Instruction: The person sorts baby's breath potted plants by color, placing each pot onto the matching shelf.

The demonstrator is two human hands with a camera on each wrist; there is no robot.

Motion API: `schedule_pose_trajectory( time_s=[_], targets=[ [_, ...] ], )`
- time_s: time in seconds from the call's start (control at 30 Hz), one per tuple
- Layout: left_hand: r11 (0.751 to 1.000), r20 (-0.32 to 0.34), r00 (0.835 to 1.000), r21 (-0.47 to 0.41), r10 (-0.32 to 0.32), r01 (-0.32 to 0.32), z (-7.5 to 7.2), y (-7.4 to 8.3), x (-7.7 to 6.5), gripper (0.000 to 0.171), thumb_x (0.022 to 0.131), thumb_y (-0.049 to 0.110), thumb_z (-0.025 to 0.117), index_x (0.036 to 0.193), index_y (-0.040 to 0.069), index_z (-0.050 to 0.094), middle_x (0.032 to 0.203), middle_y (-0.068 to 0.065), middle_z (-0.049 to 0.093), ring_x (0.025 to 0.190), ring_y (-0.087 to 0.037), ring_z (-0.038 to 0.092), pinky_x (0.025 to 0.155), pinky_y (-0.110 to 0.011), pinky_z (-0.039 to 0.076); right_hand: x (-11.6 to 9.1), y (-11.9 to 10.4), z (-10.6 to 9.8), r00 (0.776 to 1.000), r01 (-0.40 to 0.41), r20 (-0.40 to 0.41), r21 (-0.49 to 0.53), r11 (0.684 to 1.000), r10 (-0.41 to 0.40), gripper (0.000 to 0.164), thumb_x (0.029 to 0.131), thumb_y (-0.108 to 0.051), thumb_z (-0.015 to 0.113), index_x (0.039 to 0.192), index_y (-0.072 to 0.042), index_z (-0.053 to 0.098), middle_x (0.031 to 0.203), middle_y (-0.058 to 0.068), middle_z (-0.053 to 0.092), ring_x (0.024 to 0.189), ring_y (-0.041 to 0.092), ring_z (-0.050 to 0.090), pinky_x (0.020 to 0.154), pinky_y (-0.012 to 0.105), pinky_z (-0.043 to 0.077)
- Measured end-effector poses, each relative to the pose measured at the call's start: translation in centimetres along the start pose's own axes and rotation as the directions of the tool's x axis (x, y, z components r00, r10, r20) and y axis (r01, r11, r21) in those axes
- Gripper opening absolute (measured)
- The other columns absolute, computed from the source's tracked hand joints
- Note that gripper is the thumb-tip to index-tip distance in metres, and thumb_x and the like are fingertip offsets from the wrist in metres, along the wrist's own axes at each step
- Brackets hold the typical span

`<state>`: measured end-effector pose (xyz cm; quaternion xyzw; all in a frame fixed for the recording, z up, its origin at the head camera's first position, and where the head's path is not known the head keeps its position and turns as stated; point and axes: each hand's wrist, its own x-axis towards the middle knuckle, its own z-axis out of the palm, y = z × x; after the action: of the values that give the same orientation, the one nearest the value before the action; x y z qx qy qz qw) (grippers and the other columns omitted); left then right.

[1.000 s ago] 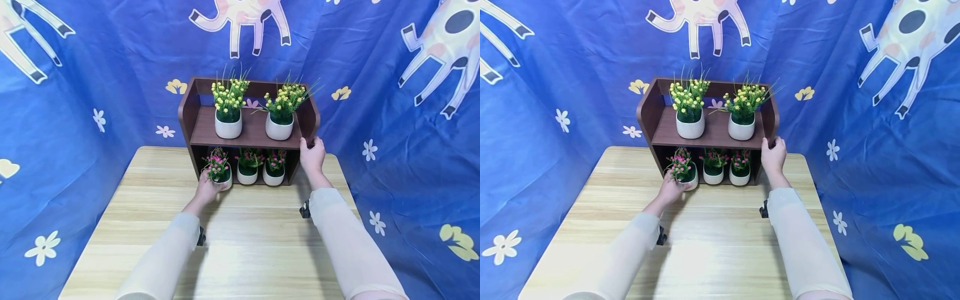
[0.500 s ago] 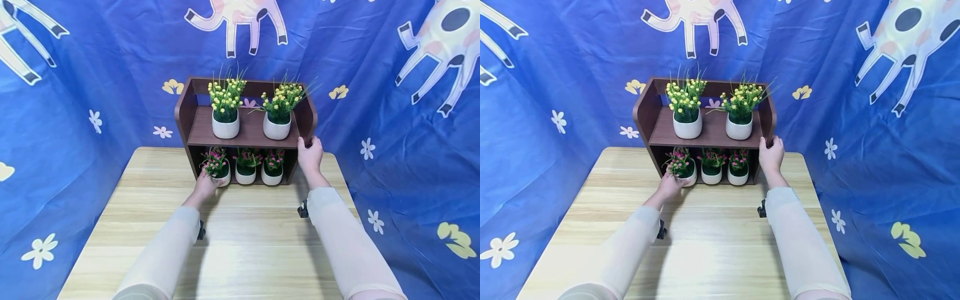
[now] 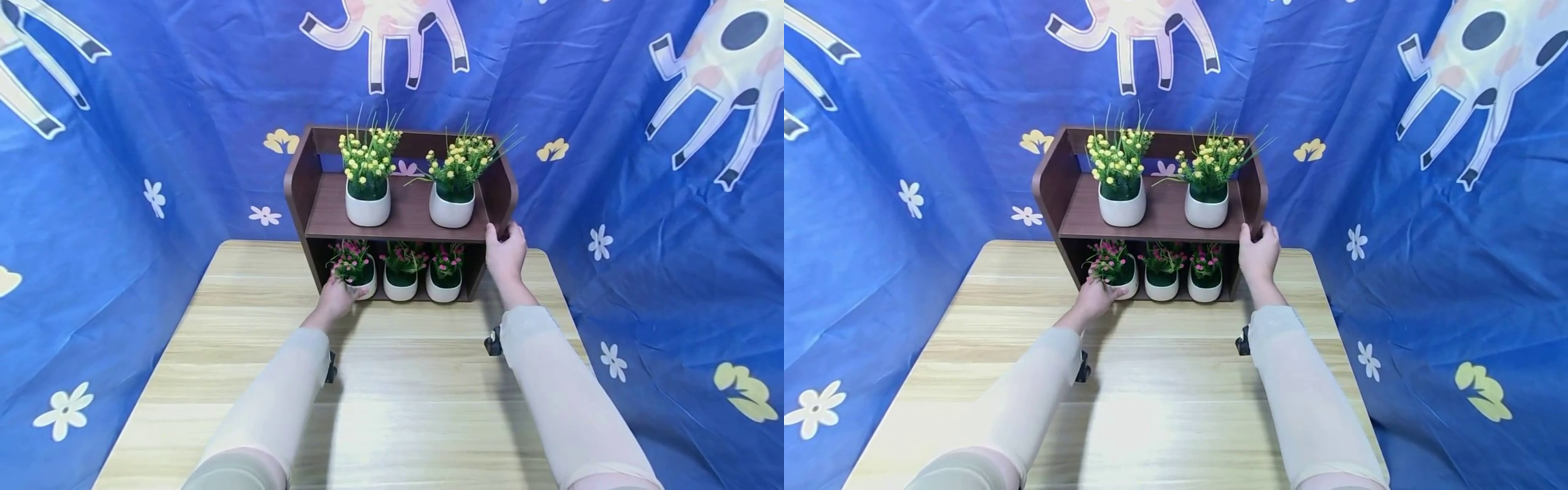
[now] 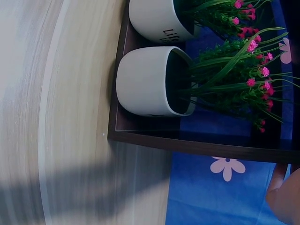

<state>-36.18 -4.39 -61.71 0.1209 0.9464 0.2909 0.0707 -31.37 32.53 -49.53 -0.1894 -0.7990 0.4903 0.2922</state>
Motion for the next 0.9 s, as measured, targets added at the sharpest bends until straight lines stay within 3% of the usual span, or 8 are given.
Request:
schedule_pose_trajectory(
  time_s=[0.13, 0.2, 0.27, 0.43, 0.67, 0.73, 0.8, 0.9],
  targets=[
    [0.999, 0.020, 1.000, 0.042, -0.007, 0.006, -0.2, -0.1, 0.3, 0.051, 0.106, 0.044, 0.068, 0.091, -0.004, 0.078, 0.112, -0.030, 0.079, 0.127, -0.050, 0.068, 0.118, -0.060, 0.050, 0.0, 0.0, 0.1, 1.000, -0.002, -0.002, 0.003, 1.000, 0.002, 0.032, 0.102, -0.023, 0.069, 0.118, 0.005, 0.068, 0.117, 0.025, 0.062, 0.117, 0.041, 0.058, 0.104, 0.051, 0.048],
    [0.998, 0.029, 1.000, 0.062, -0.012, 0.010, -0.2, 0.0, 0.4, 0.053, 0.107, 0.045, 0.066, 0.082, -0.001, 0.076, 0.118, -0.030, 0.078, 0.132, -0.050, 0.066, 0.120, -0.059, 0.049, 0.0, 0.0, 0.1, 1.000, 0.000, -0.004, 0.004, 1.000, 0.000, 0.032, 0.102, -0.023, 0.069, 0.118, 0.005, 0.068, 0.117, 0.025, 0.062, 0.117, 0.041, 0.058, 0.104, 0.051, 0.048],
    [0.996, 0.046, 0.999, 0.083, -0.020, 0.016, -0.3, 0.0, 0.4, 0.058, 0.108, 0.046, 0.065, 0.071, 0.003, 0.071, 0.117, -0.029, 0.078, 0.134, -0.049, 0.064, 0.121, -0.058, 0.047, 0.0, 0.0, 0.1, 1.000, 0.001, -0.004, 0.006, 1.000, -0.001, 0.032, 0.102, -0.023, 0.069, 0.118, 0.005, 0.068, 0.117, 0.025, 0.062, 0.117, 0.041, 0.058, 0.104, 0.051, 0.048],
    [0.995, 0.047, 0.999, 0.097, -0.017, 0.012, -0.4, 0.5, 0.1, 0.058, 0.108, 0.045, 0.064, 0.069, 0.003, 0.069, 0.118, -0.031, 0.078, 0.137, -0.050, 0.062, 0.123, -0.057, 0.046, 0.1, 0.1, 0.0, 1.000, 0.006, -0.011, 0.007, 1.000, -0.006, 0.032, 0.102, -0.023, 0.069, 0.115, 0.005, 0.067, 0.114, 0.025, 0.062, 0.114, 0.041, 0.058, 0.103, 0.051, 0.048],
    [0.998, 0.010, 0.999, 0.052, -0.035, 0.034, -0.5, 1.1, -0.2, 0.051, 0.106, 0.041, 0.069, 0.081, -0.004, 0.071, 0.073, -0.023, 0.071, 0.110, -0.045, 0.072, 0.114, -0.057, 0.052, -0.1, 0.0, -0.1, 1.000, 0.010, -0.011, 0.017, 1.000, -0.010, 0.031, 0.102, -0.022, 0.069, 0.117, 0.006, 0.067, 0.116, 0.027, 0.063, 0.115, 0.043, 0.058, 0.105, 0.053, 0.048],
    [0.998, 0.013, 0.998, 0.025, -0.061, 0.061, -0.4, 1.1, -0.1, 0.046, 0.106, 0.041, 0.070, 0.098, -0.004, 0.074, 0.081, -0.023, 0.076, 0.117, -0.045, 0.070, 0.118, -0.057, 0.050, -0.1, 0.0, 0.0, 1.000, 0.007, -0.012, 0.012, 1.000, -0.007, 0.032, 0.102, -0.022, 0.069, 0.117, 0.006, 0.067, 0.117, 0.027, 0.063, 0.116, 0.042, 0.059, 0.106, 0.053, 0.048],
    [0.995, 0.027, 0.995, -0.008, -0.095, 0.095, -0.3, 1.1, -0.1, 0.050, 0.105, 0.042, 0.071, 0.117, -0.007, 0.073, 0.102, -0.028, 0.079, 0.129, -0.047, 0.066, 0.122, -0.056, 0.047, -0.1, 0.0, 0.0, 1.000, 0.003, -0.009, 0.012, 1.000, -0.003, 0.032, 0.102, -0.023, 0.069, 0.117, 0.006, 0.067, 0.117, 0.027, 0.063, 0.116, 0.042, 0.059, 0.106, 0.053, 0.048],
    [0.987, 0.033, 0.989, -0.071, -0.142, 0.144, 0.2, 0.6, 0.4, 0.063, 0.100, 0.043, 0.075, 0.137, -0.008, 0.065, 0.136, -0.033, 0.070, 0.143, -0.051, 0.055, 0.127, -0.055, 0.042, -0.2, 0.1, 0.0, 1.000, -0.005, -0.004, 0.017, 1.000, 0.005, 0.033, 0.103, -0.024, 0.069, 0.118, 0.005, 0.067, 0.118, 0.027, 0.063, 0.117, 0.043, 0.058, 0.106, 0.053, 0.048]
  ],
)
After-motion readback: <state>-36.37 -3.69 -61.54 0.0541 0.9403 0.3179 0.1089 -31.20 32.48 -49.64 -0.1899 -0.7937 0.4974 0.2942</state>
